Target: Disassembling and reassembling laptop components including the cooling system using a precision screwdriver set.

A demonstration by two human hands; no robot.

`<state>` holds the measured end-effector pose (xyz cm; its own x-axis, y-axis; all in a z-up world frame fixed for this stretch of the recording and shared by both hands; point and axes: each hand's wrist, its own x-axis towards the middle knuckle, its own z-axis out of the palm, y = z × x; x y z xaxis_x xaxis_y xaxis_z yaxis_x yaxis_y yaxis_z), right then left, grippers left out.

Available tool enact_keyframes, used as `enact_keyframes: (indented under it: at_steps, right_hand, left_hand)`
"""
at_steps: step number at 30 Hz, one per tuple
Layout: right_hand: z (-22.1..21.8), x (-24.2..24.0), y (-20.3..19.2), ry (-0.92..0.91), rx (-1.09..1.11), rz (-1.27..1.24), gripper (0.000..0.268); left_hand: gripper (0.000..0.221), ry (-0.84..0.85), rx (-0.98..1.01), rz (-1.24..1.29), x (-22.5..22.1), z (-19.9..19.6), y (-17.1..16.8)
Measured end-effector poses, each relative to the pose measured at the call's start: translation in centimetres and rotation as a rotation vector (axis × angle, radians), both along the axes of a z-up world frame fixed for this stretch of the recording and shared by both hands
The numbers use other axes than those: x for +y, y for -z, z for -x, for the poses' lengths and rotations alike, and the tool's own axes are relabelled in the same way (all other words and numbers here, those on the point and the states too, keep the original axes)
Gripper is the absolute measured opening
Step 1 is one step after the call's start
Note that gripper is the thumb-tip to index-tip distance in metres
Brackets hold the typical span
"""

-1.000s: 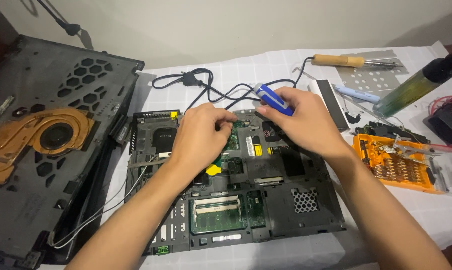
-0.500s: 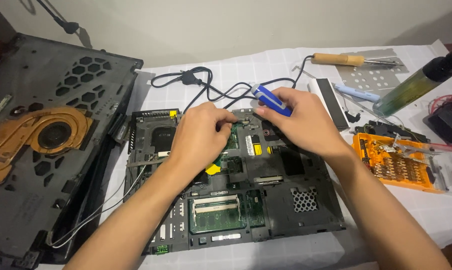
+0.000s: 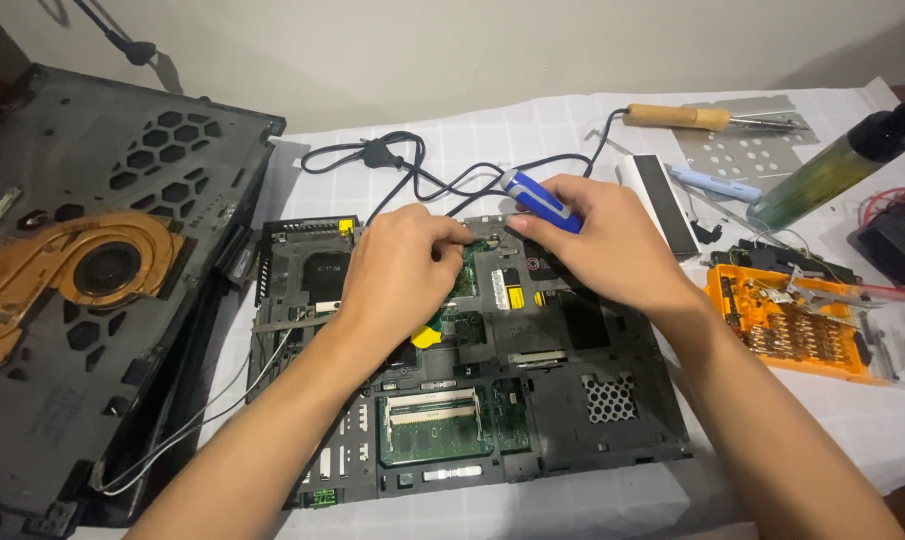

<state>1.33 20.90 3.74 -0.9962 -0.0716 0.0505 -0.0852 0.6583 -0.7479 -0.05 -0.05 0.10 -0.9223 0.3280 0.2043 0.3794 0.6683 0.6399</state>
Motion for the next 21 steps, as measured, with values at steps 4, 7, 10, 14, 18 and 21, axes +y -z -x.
enact_keyframes:
  at_steps: [4,7,10,14,18,21]
  right_hand:
    - [0.03,0.12,0.14,0.005,0.005,-0.006,0.03]
    - [0.08,0.1,0.15,0.001,0.004,-0.01,0.03]
    - [0.08,0.08,0.16,0.008,-0.014,0.002,0.029]
    - [0.04,0.01,0.18,0.007,-0.01,0.008,0.028]
    - [-0.12,-0.27,-0.07,-0.004,-0.019,0.002,0.029]
    - [0.06,0.06,0.68,-0.065,-0.053,-0.016,0.022]
  left_hand:
    - [0.022,-0.006,0.0,0.034,0.12,-0.01,0.05]
    - [0.022,-0.015,0.018,0.059,0.3,-0.15,0.04]
    - [0.019,0.006,-0.007,0.08,0.5,-0.51,0.06]
    - [0.02,0.069,-0.011,0.083,0.56,-0.64,-0.13]
    - [0.021,0.067,-0.009,0.049,0.4,-0.22,0.05]
    - [0.021,0.071,0.08,0.133,0.51,-0.52,0.18]
